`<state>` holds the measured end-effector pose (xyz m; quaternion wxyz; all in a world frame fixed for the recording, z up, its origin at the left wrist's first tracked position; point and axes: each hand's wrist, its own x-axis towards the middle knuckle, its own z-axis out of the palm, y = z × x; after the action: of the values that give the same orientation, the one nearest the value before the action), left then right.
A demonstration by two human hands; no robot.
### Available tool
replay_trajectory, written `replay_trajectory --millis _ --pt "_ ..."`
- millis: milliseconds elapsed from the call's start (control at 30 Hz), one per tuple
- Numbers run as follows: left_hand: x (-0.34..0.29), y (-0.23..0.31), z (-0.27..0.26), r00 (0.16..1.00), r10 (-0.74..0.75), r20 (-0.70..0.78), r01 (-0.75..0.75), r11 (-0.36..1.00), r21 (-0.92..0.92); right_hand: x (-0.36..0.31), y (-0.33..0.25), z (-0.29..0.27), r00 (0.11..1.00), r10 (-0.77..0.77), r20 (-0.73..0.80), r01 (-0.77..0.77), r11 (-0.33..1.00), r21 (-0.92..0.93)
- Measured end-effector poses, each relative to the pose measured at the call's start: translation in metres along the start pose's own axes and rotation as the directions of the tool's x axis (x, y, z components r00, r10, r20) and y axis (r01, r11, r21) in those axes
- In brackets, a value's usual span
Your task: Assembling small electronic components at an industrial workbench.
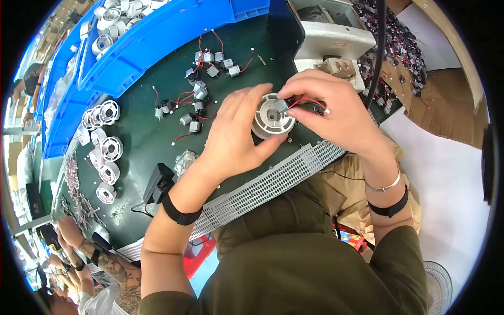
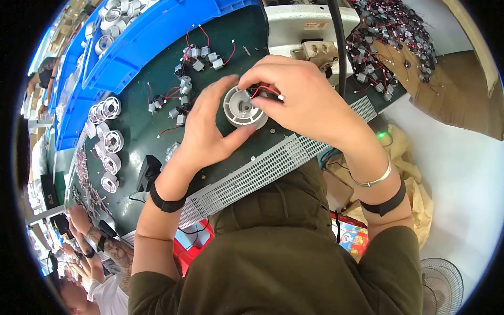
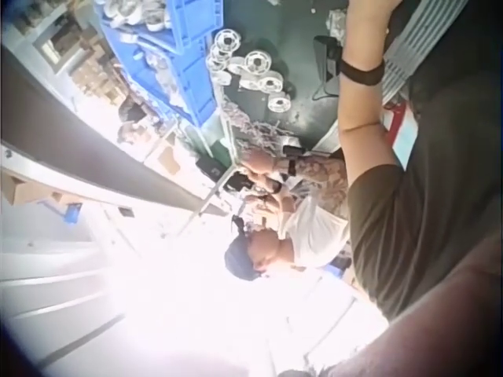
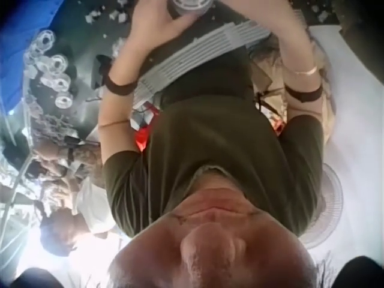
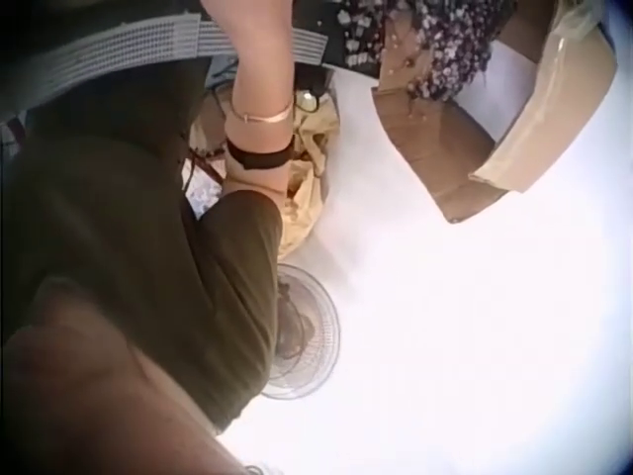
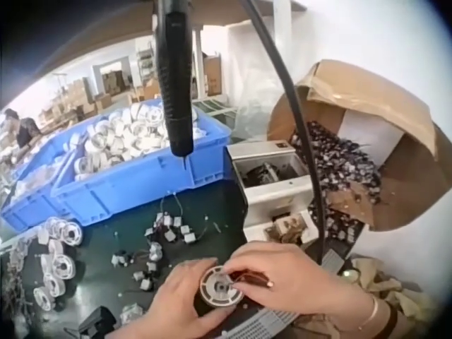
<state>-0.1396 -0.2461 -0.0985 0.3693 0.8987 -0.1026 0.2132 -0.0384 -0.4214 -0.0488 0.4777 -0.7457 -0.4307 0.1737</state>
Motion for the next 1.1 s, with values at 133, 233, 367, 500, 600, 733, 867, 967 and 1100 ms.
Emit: replay_trajectory --millis 133,233,367,500,600,733,867,967,1100 --pt "0.013 -0.01 -0.013 0.987 0.017 0.16 0.003 0.992 -0.124 0.01 -0.001 -0.004 0.98 -0.149 0.132 0.175 0.96 -0.218" --pt "0.017 -0.011 -0.017 0.983 0.034 0.182 -0.017 0.995 -0.095 0.015 0.004 0.0 0.961 -0.193 0.197 0.244 0.929 -0.278" --pt "0.016 -0.016 -0.015 0.972 0.009 0.234 0.019 0.993 -0.115 0.015 0.004 -0.003 0.918 -0.235 0.319 0.362 0.825 -0.434" --pt "0.012 -0.016 -0.016 0.986 0.027 0.165 -0.001 0.988 -0.154 0.022 -0.015 -0.024 0.922 -0.261 0.287 0.338 0.904 -0.261" --pt "0.005 -0.009 -0.016 0.993 0.118 0.01 -0.117 0.992 -0.044 0.05 -0.037 -0.031 0.844 -0.42 -0.334 0.421 0.904 -0.073" --pt "0.002 -0.011 -0.001 0.949 0.315 0.005 -0.314 0.943 0.113 0.147 -0.062 -0.015 0.527 -0.509 -0.68 0.41 0.853 -0.322" --pt "-0.002 -0.01 0.003 0.957 0.289 -0.036 -0.287 0.957 0.047 0.136 -0.127 -0.017 0.936 -0.157 -0.316 0.271 0.893 0.36" --pt "0.002 -0.011 0.002 0.956 0.291 -0.023 -0.291 0.957 0.02 0.151 -0.115 -0.031 0.858 -0.506 0.09 0.301 0.636 0.71" --pt "-0.002 -0.017 -0.003 0.96 0.279 0.009 -0.279 0.96 0.008 0.099 -0.081 -0.064 0.833 -0.468 -0.295 0.552 0.677 0.486"
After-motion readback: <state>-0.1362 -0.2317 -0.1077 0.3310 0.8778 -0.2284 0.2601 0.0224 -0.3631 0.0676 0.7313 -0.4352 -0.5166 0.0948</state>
